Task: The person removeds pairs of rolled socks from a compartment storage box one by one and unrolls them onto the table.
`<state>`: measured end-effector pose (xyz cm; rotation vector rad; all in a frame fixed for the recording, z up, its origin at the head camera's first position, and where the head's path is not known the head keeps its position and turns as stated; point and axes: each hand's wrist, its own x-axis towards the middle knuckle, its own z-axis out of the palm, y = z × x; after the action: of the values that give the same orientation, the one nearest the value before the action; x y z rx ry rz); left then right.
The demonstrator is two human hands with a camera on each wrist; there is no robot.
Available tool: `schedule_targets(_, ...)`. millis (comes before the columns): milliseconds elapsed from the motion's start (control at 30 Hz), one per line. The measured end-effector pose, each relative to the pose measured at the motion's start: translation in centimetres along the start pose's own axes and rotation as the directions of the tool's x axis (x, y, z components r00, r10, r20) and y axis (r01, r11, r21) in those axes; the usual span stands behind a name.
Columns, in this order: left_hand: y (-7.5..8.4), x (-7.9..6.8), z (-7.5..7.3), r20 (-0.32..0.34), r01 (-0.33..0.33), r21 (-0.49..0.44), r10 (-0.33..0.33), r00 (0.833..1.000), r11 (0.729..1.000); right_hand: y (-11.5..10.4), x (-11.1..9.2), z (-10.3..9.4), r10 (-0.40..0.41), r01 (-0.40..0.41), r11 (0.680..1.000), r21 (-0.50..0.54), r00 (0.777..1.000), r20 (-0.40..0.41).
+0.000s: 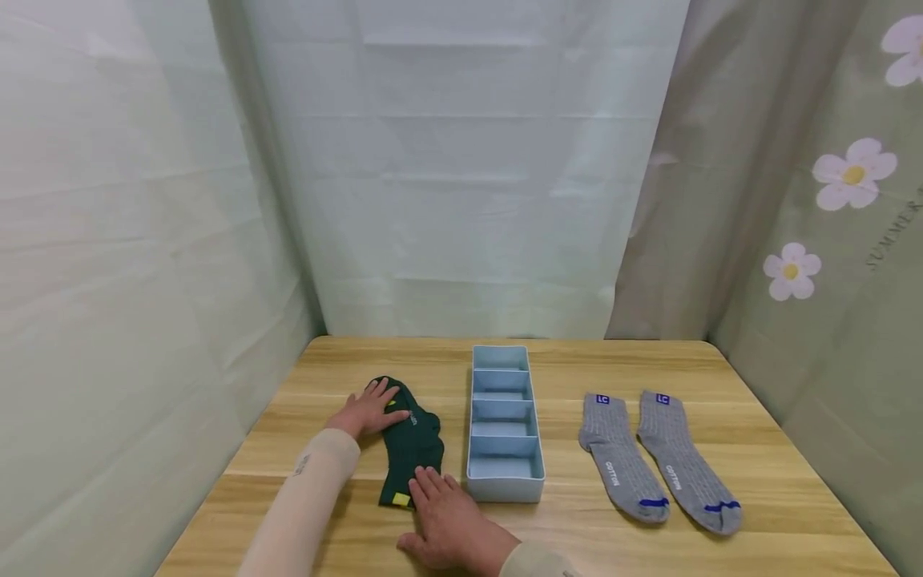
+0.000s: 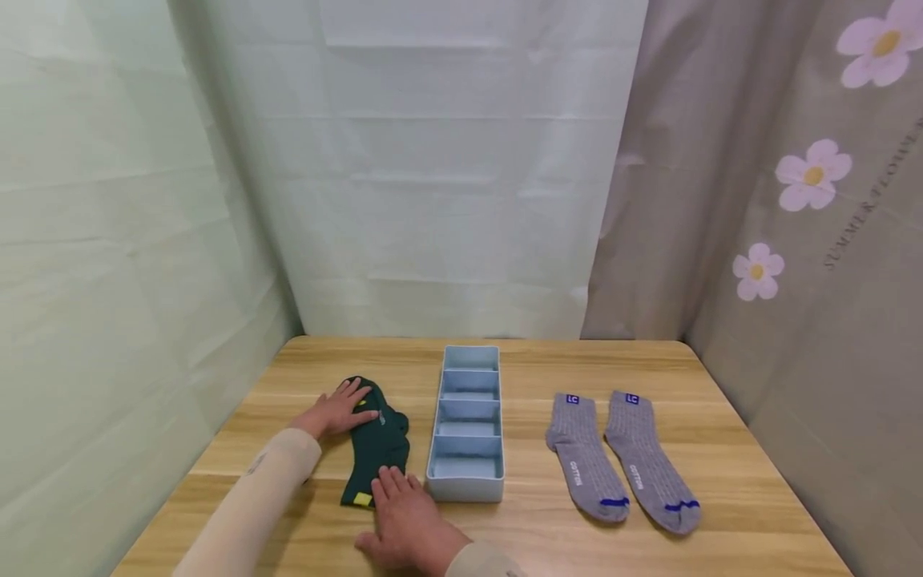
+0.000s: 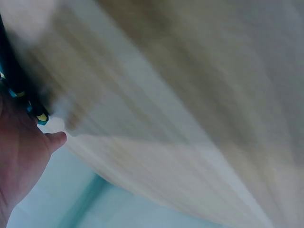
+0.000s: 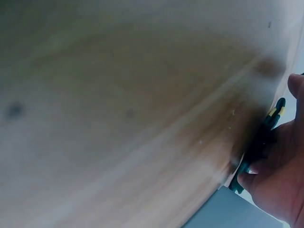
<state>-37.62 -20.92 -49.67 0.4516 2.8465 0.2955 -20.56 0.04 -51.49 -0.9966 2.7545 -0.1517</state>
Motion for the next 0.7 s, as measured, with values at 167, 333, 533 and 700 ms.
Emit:
schedule_targets(167, -0.8, -1.1, -0.1, -0.006, 0.010, 0.008, -0.010, 1.000, 1.000, 0.0, 0.3, -0.3, 0.023, -0.023, 1.000, 0.009, 1.000, 0.013)
schedule_targets(333, -1.8, -2.4, -0.1, -0.024, 0.027, 0.052, -0.026, 0.999, 0.998, -0.3, 0.6, -0.9, 0.083, -0.083, 0.996, -0.026, 0.997, -0.008)
schedule_targets(533, -3.1, -3.7, 0.2, -0.071, 0.031, 0.086, -0.025, 0.997, 0.996, -0.9, 0.7, -1.5, 0.134, -0.138, 0.987, -0.086, 0.989, -0.060)
schedule_targets(700, -3.8, -5.1, 0.7, -0.089, 0.042, 0.079, -0.035, 0.995, 0.996, -1.5, 1.1, -1.7, 0.177, -0.181, 0.979, -0.095, 0.983, -0.048)
